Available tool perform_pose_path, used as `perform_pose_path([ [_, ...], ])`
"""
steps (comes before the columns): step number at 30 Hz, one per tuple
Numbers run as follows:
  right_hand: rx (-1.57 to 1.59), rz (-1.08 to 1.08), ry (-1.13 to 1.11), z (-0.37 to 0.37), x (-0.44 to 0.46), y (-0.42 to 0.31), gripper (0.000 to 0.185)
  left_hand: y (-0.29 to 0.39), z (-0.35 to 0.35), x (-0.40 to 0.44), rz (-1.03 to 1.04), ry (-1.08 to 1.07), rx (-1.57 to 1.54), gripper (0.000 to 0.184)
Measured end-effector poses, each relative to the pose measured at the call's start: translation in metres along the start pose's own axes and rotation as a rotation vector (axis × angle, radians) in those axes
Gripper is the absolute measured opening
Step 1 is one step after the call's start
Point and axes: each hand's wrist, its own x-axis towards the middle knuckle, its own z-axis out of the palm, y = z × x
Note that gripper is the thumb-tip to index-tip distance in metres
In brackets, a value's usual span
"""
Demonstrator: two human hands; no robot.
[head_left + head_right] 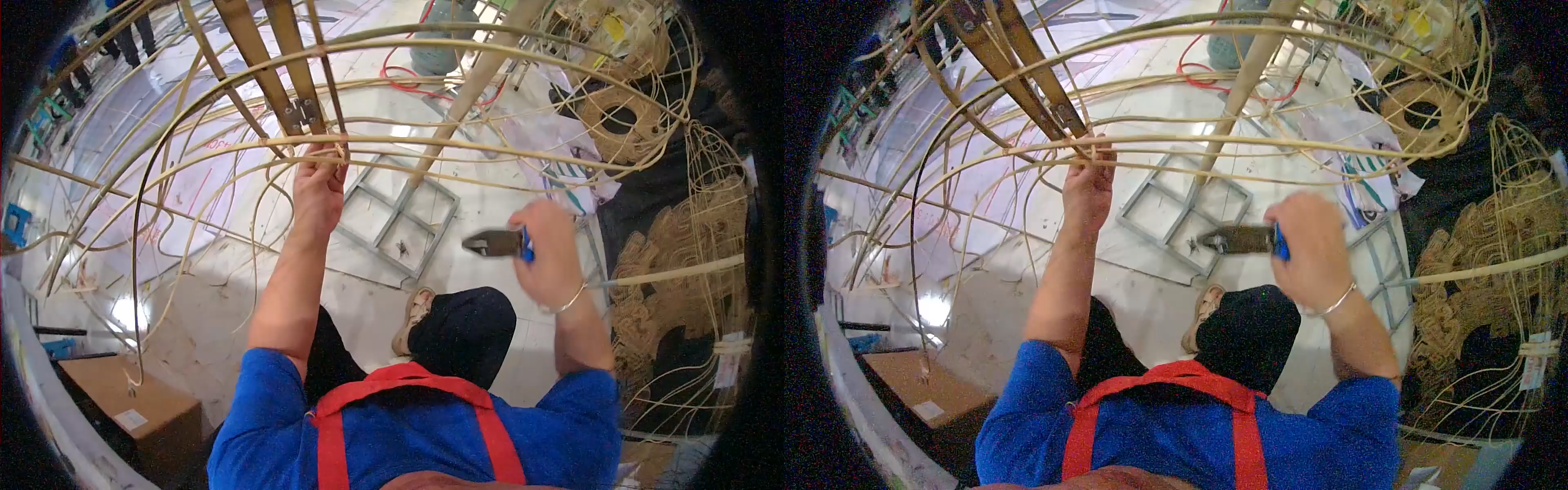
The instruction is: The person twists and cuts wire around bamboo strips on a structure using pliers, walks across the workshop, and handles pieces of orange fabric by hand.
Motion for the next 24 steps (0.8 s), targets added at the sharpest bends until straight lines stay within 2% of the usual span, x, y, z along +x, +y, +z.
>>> perform_pose_path([
  [1,0.146,0.021,-0.056,0.004,-0.012,0.0,0.032,-0.001,0.001,-0.002,-0.014,0.041,0.009,0.032],
  [2,0.32,0.112,-0.104,0.016,-0.021,0.005,0.031,-0.004,0.003,-0.003,0.009,0.053,0.007,0.024],
  [4,0.691,0.306,-0.19,0.066,-0.046,0.007,0.031,-0.002,-0.008,-0.005,-0.03,0.021,0.126,0.02],
  [6,1.111,0.554,-0.171,0.121,-0.056,0.006,0.024,-0.009,-0.025,-0.005,-0.077,0.008,0.246,0.021],
  [8,1.199,0.901,-0.328,0.161,-0.058,0.001,0.024,-0.023,-0.035,-0.027,-0.326,0.095,0.506,0.029],
  [9,1.263,0.943,-0.386,0.186,-0.056,0.003,0.025,-0.028,-0.04,-0.039,-0.449,0.138,0.636,0.034],
  [10,1.332,0.985,-0.445,0.208,-0.057,-0.001,0.027,-0.038,-0.045,-0.058,-0.612,0.099,0.72,0.052],
  [11,1.202,0.953,-0.444,0.222,-0.055,-0.014,0.036,-0.045,-0.043,-0.075,-0.692,0.069,0.863,0.058],
  [12,1.062,0.916,-0.427,0.234,-0.047,-0.022,0.045,-0.053,-0.045,-0.084,-0.804,0.134,0.943,0.059],
  [13,1.147,0.837,-0.388,0.262,-0.045,-0.028,0.049,-0.061,-0.051,-0.097,-0.929,0.206,1.023,0.06],
  [14,1.229,0.759,-0.351,0.288,-0.044,-0.037,0.053,-0.065,-0.059,-0.107,-1.023,0.189,0.861,0.057],
  [16,1.042,0.669,-0.256,0.301,-0.037,-0.065,0.057,-0.066,-0.074,-0.107,-1.181,0.157,0.531,0.052],
  [19,0.952,0.442,-0.162,0.31,-0.05,-0.077,0.071,-0.066,-0.086,-0.103,-1.067,0.215,0.465,0.043],
  [20,1.008,0.46,-0.157,0.311,-0.057,-0.081,0.071,-0.067,-0.089,-0.104,-1.045,0.265,0.524,0.036],
  [24,1.078,0.516,-0.21,0.314,-0.074,-0.068,0.071,-0.09,-0.114,-0.1,-1.104,0.335,0.719,0.038],
])
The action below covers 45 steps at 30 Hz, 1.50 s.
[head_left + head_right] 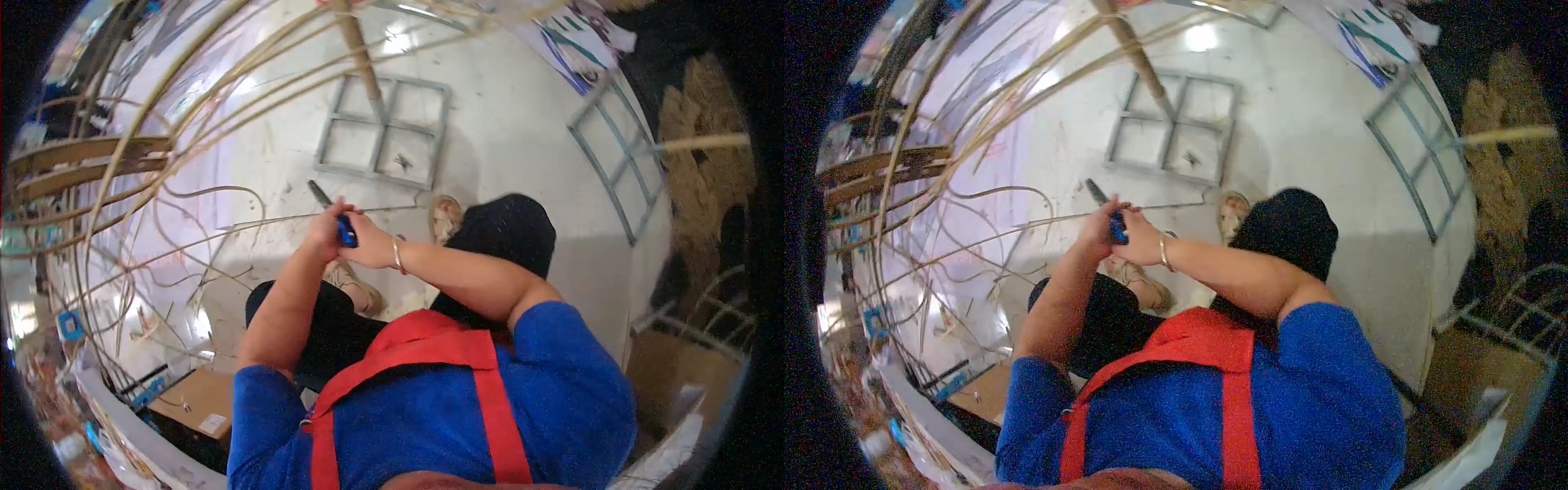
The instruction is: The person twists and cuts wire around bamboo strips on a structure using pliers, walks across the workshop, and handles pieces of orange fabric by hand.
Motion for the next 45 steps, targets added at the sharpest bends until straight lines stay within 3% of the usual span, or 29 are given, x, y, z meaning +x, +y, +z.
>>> perform_pose_path([
  [4,0.128,0.158,0.013,-0.016,0.007,-0.028,0.069,0.0,0.007,0.006,0.152,0.043,0.374,0.044],
  [7,0.126,0.094,0.035,-0.009,0.013,-0.016,0.059,0.008,0.019,-0.007,0.304,0.047,0.535,0.045],
  [9,0.151,0.088,0.035,-0.011,0.018,-0.02,0.058,0.007,0.029,-0.014,0.432,0.146,0.531,0.047],
  [15,0.685,0.291,-0.093,-0.036,0.016,-0.057,0.038,0.039,0.021,-0.054,0.345,-0.077,0.397,0.048],
  [18,0.743,0.297,-0.056,-0.036,0.013,-0.064,0.03,0.04,0.005,-0.051,0.473,-0.184,0.252,0.045],
  [19,0.734,0.291,-0.067,-0.031,0.014,-0.065,0.028,0.029,-0.008,-0.026,0.647,0.046,0.309,0.039],
  [20,0.769,0.298,-0.086,-0.029,0.014,-0.071,0.026,0.033,-0.014,-0.03,0.684,0.048,0.456,0.034],
  [21,0.797,0.31,-0.124,-0.031,0.014,-0.074,0.025,0.032,-0.019,-0.023,0.679,0.061,0.277,0.032],
  [22,0.8,0.34,-0.158,-0.03,0.016,-0.069,0.023,0.031,-0.022,-0.025,0.808,0.054,0.147,0.031],
  [23,0.801,0.376,-0.193,-0.028,0.021,-0.062,0.022,0.038,-0.027,-0.028,0.789,0.245,0.261,0.029],
  [25,0.887,0.457,-0.242,-0.019,0.039,-0.052,0.018,0.043,-0.036,-0.047,0.765,0.253,0.032,0.028],
  [27,0.923,0.484,-0.188,-0.005,0.039,-0.063,0.016,0.024,-0.041,-0.087,0.941,0.383,0.193,0.031],
  [28,0.88,0.508,-0.209,0.001,0.04,-0.068,0.021,0.011,-0.053,-0.081,1.017,0.423,0.302,0.046],
  [31,0.587,0.352,-0.261,0.02,0.044,-0.092,0.026,0.006,-0.057,-0.103,0.578,0.456,0.304,0.065],
  [32,0.564,0.274,-0.365,0.023,0.038,-0.089,0.031,-0.011,-0.066,-0.078,0.627,0.486,0.332,0.072],
  [35,0.403,0.074,-0.565,0.054,0.028,-0.101,0.038,-0.012,-0.055,-0.143,0.538,0.376,0.157,0.072],
  [36,0.417,0.033,-0.623,0.065,0.025,-0.103,0.042,-0.01,-0.046,-0.168,0.486,0.427,0.135,0.069],
  [39,0.352,-0.301,-0.529,0.077,0.016,-0.099,0.045,-0.031,-0.045,-0.159,0.716,0.622,-0.013,0.062],
  [45,0.352,-0.407,-0.665,0.096,0.006,-0.107,0.05,-0.045,-0.057,-0.182,0.825,0.682,-0.143,0.05],
])
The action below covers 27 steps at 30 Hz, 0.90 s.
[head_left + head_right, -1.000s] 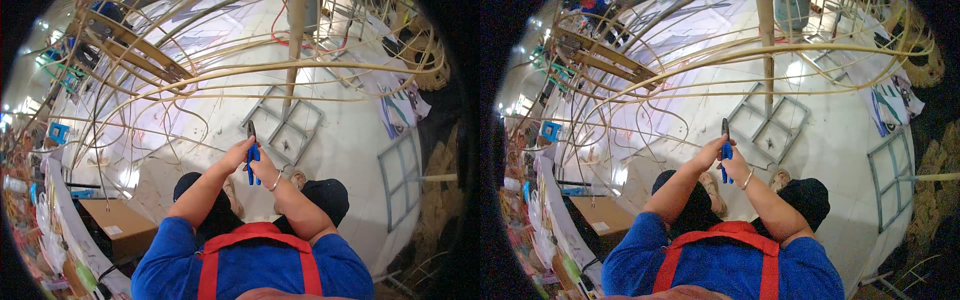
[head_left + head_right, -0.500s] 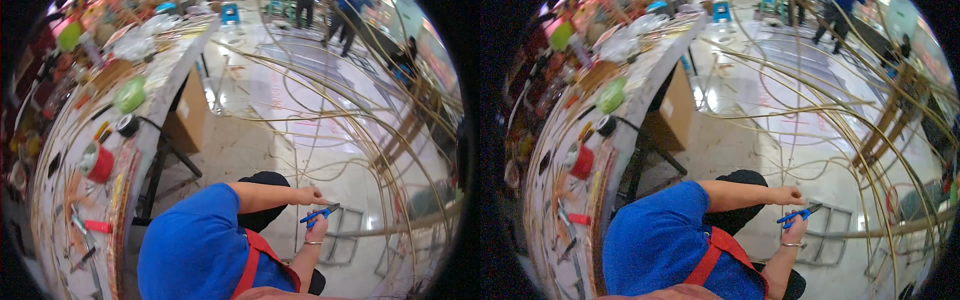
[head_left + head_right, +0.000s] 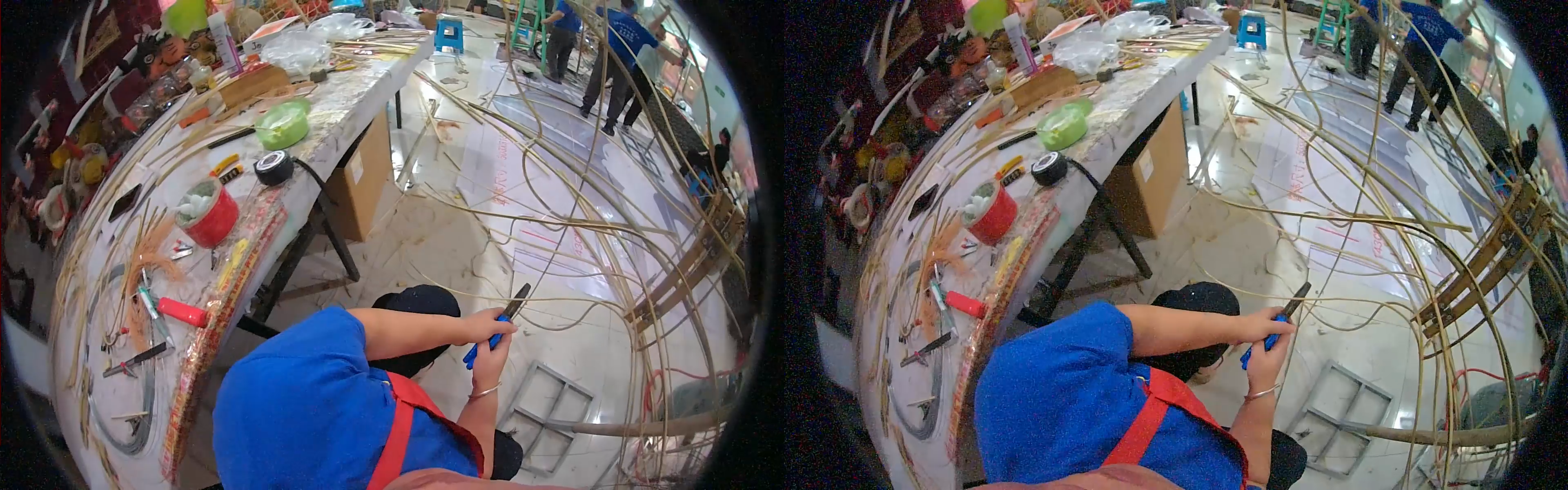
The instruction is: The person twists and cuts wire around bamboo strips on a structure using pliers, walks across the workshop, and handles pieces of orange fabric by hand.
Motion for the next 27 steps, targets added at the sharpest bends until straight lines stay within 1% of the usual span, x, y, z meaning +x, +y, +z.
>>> perform_pose_path([
  [2,-0.028,0.007,-0.1,0.001,-0.004,-0.004,0.053,-0.018,-0.008,0.003,0.014,0.039,-0.007,0.052],
  [3,0.024,0.003,-0.169,0.004,-0.006,-0.012,0.055,-0.012,-0.011,-0.009,0.089,0.02,-0.083,0.049],
  [5,0.127,0.001,-0.313,0.008,-0.011,-0.03,0.058,0.002,-0.021,-0.031,0.056,0.014,-0.03,0.046],
  [6,0.167,0.002,-0.354,0.01,-0.013,-0.033,0.059,0.01,-0.027,-0.039,0.041,0.005,0.006,0.045],
  [7,0.206,0.003,-0.391,0.01,-0.017,-0.034,0.06,0.015,-0.03,-0.042,0.061,0.003,0.178,0.038],
  [8,0.245,0.005,-0.424,0.011,-0.02,-0.034,0.061,0.018,-0.034,-0.042,0.018,-0.023,0.277,0.036],
  [9,0.264,-0.023,-0.433,0.013,-0.021,-0.033,0.059,0.022,-0.037,-0.045,-0.028,-0.05,0.372,0.034],
  [10,0.276,0.017,-0.449,0.013,-0.024,-0.033,0.056,0.025,-0.041,-0.05,-0.075,-0.074,0.465,0.033],
  [11,0.288,0.057,-0.466,0.014,-0.028,-0.033,0.053,0.028,-0.045,-0.057,-0.052,-0.126,0.517,0.031],
  [12,0.296,0.1,-0.483,0.014,-0.032,-0.034,0.05,0.03,-0.051,-0.059,-0.069,-0.217,0.655,0.034],
  [14,0.221,0.08,-0.466,0.014,-0.038,-0.033,0.033,0.033,-0.058,-0.056,-0.103,-0.411,0.933,0.041],
  [15,0.188,0.063,-0.449,0.016,-0.039,-0.033,0.025,0.027,-0.062,-0.057,-0.108,-0.437,0.937,0.037],
  [16,0.171,0.018,-0.434,0.01,-0.037,-0.03,0.02,0.03,-0.064,-0.066,-0.156,-0.451,0.822,0.034],
  [17,0.155,-0.027,-0.412,0.002,-0.034,-0.026,0.018,0.035,-0.069,-0.076,-0.203,-0.469,0.711,0.033],
  [18,0.139,-0.077,-0.385,-0.003,-0.032,-0.025,0.022,0.045,-0.074,-0.087,-0.247,-0.489,0.606,0.031],
  [19,0.206,-0.053,-0.279,-0.002,-0.035,-0.036,0.032,0.059,-0.079,-0.1,-0.251,-0.527,0.552,0.028],
  [21,0.207,-0.06,-0.213,-0.011,-0.037,-0.037,0.029,0.072,-0.097,-0.1,-0.045,-0.604,0.413,0.026],
  [23,0.163,-0.044,-0.152,-0.019,-0.04,-0.038,0.026,0.096,-0.118,-0.109,0.269,-0.415,0.311,0.024],
  [25,0.082,0.002,-0.111,-0.018,-0.046,-0.04,0.022,0.139,-0.118,-0.123,0.25,-0.006,-0.192,0.026],
  [26,0.072,0.005,-0.12,-0.017,-0.048,-0.04,0.02,0.158,-0.127,-0.119,0.288,0.068,-0.412,0.03],
  [27,0.059,0.012,-0.128,-0.017,-0.051,-0.039,0.018,0.178,-0.133,-0.12,0.381,0.204,-0.533,0.033],
])
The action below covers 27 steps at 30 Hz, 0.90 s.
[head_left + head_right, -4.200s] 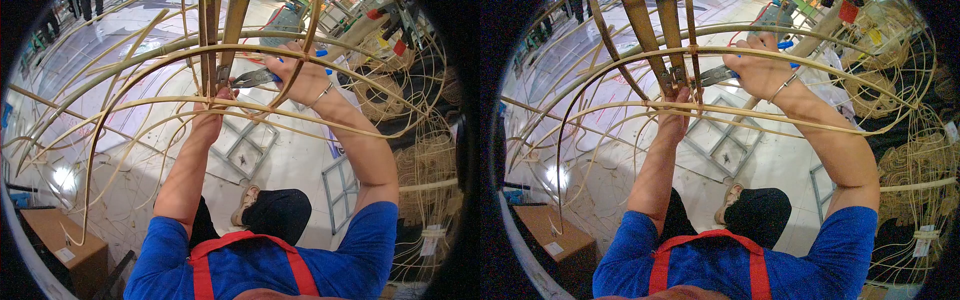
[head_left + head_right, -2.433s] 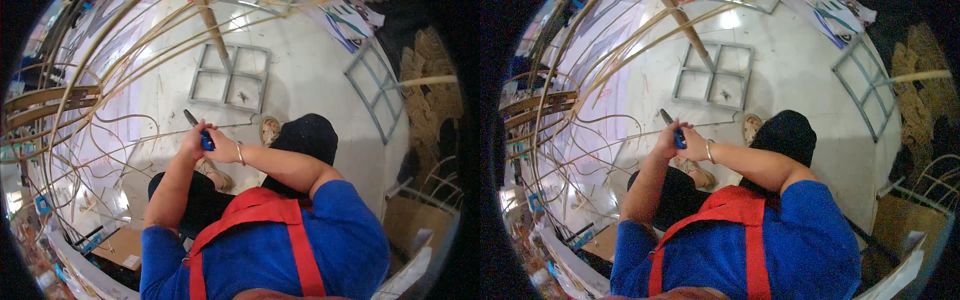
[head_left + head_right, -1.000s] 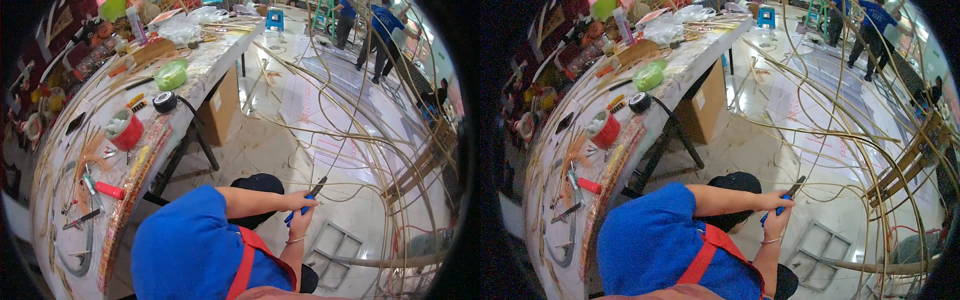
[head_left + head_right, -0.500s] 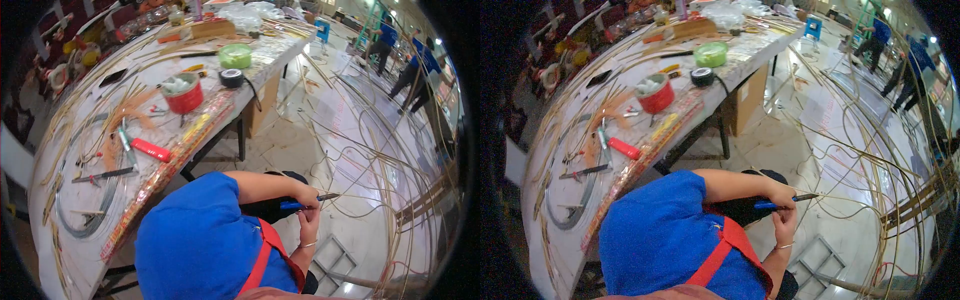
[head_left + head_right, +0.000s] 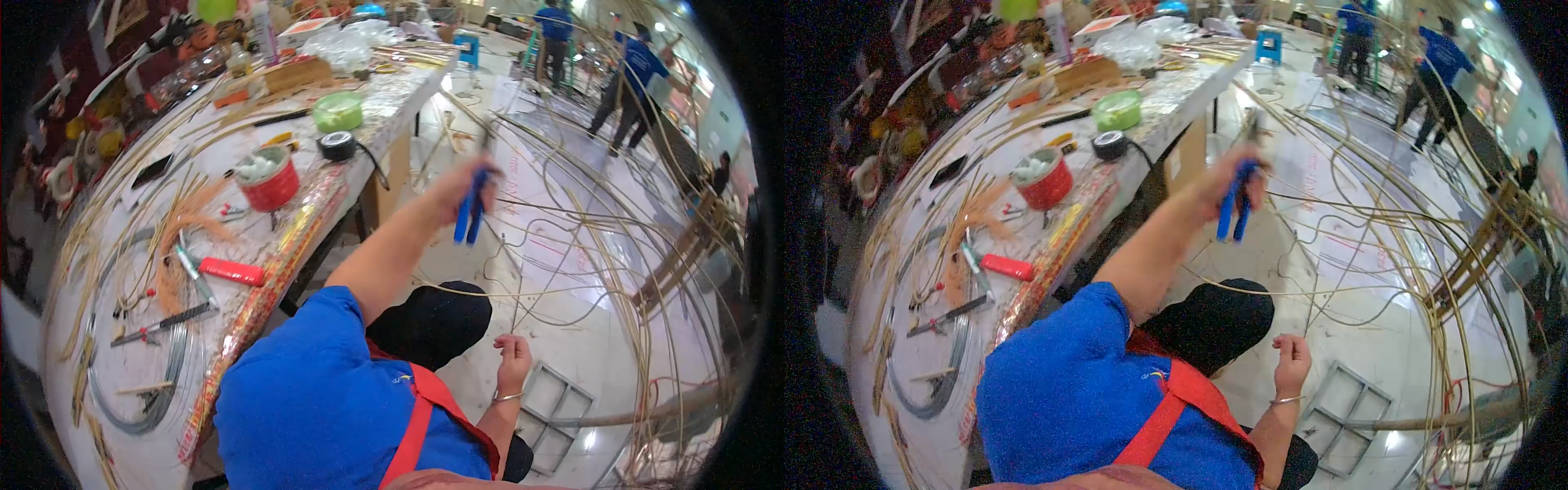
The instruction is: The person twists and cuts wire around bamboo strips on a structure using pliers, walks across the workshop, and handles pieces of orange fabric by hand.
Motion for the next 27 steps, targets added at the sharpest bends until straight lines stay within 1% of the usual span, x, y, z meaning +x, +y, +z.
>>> perform_pose_path([
  [1,-0.014,0.007,-0.005,0.0,-0.002,0.001,0.016,0.018,-0.008,0.019,-0.01,-0.04,-0.367,0.036],
  [2,-0.048,-0.027,-0.015,0.002,-0.003,0.002,0.013,0.031,-0.023,0.047,0.075,-0.021,-0.523,0.037],
  [3,-0.099,-0.026,-0.008,0.001,-0.005,0.007,0.013,0.046,-0.032,0.064,0.226,0.15,-0.429,0.032],
  [4,-0.152,-0.021,-0.005,0.0,-0.007,0.013,0.013,0.066,-0.028,0.067,0.24,0.344,-0.411,0.029],
  [6,-0.212,-0.017,-0.013,-0.002,-0.008,0.011,0.013,0.085,-0.107,0.155,0.306,0.442,-0.166,0.024],
  [7,-0.241,-0.007,-0.012,-0.003,-0.009,0.011,0.014,0.096,-0.09,0.145,0.355,0.54,-0.07,0.021],
  [8,-0.27,0.004,-0.014,-0.005,-0.008,0.01,0.014,0.106,-0.1,0.155,0.276,0.719,0.265,0.025],
  [9,-0.299,0.015,-0.022,-0.007,-0.008,0.01,0.015,0.119,-0.124,0.173,0.196,0.888,0.605,0.039],
  [10,-0.302,0.007,-0.012,-0.009,-0.007,0.011,0.015,0.13,-0.167,0.201,0.068,1.026,0.807,0.05],
  [12,-0.317,0.017,0.007,-0.009,-0.004,0.011,0.015,0.155,-0.156,0.175,-0.1,0.913,1.618,0.039],
  [13,-0.324,0.026,0.012,-0.009,-0.004,0.011,0.015,0.16,-0.165,0.183,-0.24,0.846,1.781,0.037],
  [15,-0.373,0.014,-0.008,-0.009,0.0,0.009,0.015,0.174,-0.185,0.194,-0.543,0.687,2.092,0.034],
  [16,-0.398,0.012,-0.02,-0.008,0.001,0.008,0.016,0.174,-0.185,0.185,-0.575,0.631,2.174,0.036],
  [19,-0.442,-0.07,-0.035,-0.007,0.005,0.008,0.01,0.17,-0.225,0.197,-0.785,0.561,2.236,0.037],
  [20,-0.441,-0.052,-0.04,-0.007,0.004,0.007,0.012,0.172,-0.229,0.2,-0.703,0.591,2.264,0.035],
  [22,-0.441,-0.019,-0.058,-0.008,0.005,0.005,0.017,0.183,-0.203,0.183,-0.542,0.657,2.308,0.033],
  [24,-0.483,-0.008,-0.048,-0.009,0.006,0.003,0.017,0.198,-0.185,0.159,-0.401,0.725,2.338,0.031],
  [25,-0.506,-0.002,-0.049,-0.01,0.005,0.003,0.018,0.228,-0.19,0.169,-0.207,0.597,2.359,0.028],
  [26,-0.509,-0.056,-0.036,-0.011,0.005,0.012,0.013,0.257,-0.121,0.116,-0.324,0.571,2.133,0.034],
  [27,-0.506,-0.046,-0.043,-0.011,0.006,0.014,0.014,0.28,-0.101,0.097,-0.209,0.596,1.981,0.04],
])
